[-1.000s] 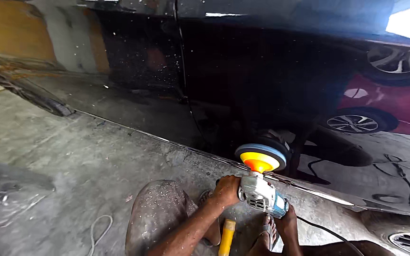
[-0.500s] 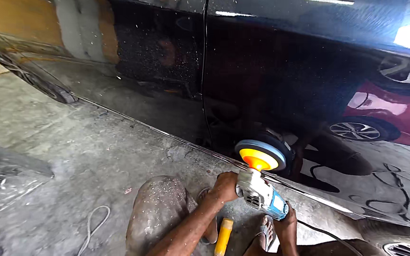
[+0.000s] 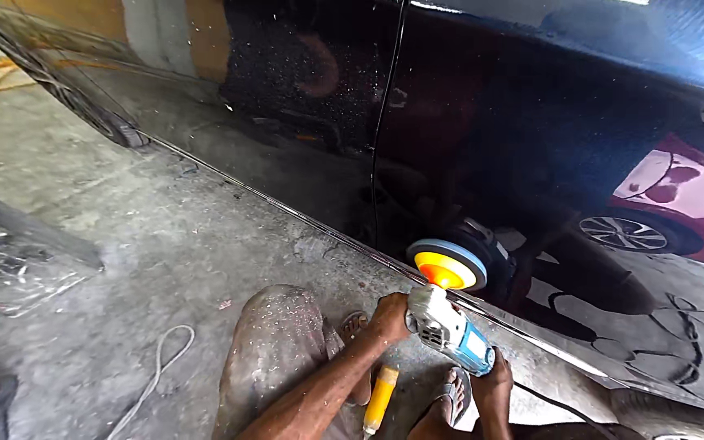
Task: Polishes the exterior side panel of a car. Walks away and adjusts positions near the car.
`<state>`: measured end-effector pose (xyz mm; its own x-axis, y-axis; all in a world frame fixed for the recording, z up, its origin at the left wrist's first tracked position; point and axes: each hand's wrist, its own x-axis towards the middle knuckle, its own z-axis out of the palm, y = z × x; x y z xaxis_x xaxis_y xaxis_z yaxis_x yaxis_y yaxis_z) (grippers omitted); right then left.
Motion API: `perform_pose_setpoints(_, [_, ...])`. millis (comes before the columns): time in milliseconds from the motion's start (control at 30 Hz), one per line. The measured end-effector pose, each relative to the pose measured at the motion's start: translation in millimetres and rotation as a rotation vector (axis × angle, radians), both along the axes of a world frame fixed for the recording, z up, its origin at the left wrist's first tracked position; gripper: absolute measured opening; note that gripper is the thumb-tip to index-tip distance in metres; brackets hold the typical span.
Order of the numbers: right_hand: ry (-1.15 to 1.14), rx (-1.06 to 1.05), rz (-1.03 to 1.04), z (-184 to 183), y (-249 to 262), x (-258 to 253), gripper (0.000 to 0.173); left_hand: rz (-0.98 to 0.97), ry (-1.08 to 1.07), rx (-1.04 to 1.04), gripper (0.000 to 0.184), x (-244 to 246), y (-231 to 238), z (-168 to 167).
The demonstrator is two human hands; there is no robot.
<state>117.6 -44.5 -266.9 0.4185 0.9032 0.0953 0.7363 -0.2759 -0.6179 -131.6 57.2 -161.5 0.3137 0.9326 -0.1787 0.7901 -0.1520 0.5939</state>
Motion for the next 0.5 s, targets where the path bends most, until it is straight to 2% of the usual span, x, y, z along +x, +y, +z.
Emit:
perform_pose_setpoints(100, [-0.010, -0.020, 0.027, -2, 5, -5, 0.053, 0.024, 0.037, -0.034, 0.048, -5, 2, -4])
perform_pose_setpoints(167, [0.030, -0.009, 0.037, -12, -2, 4, 0.057, -0.024, 0.076, -0.047, 0.046, 4, 2, -4])
perform_pose_setpoints(367, [0.242, 0.020, -0.120, -29, -54, 52, 0.077, -0.316, 0.112, -0.082, 0.040, 78, -14, 15])
perform_pose_setpoints(500, [0.262, 0.000, -0.175, -23, -76, 73, 0.077, -0.423, 0.096, -0.075, 0.039, 113, -19, 13])
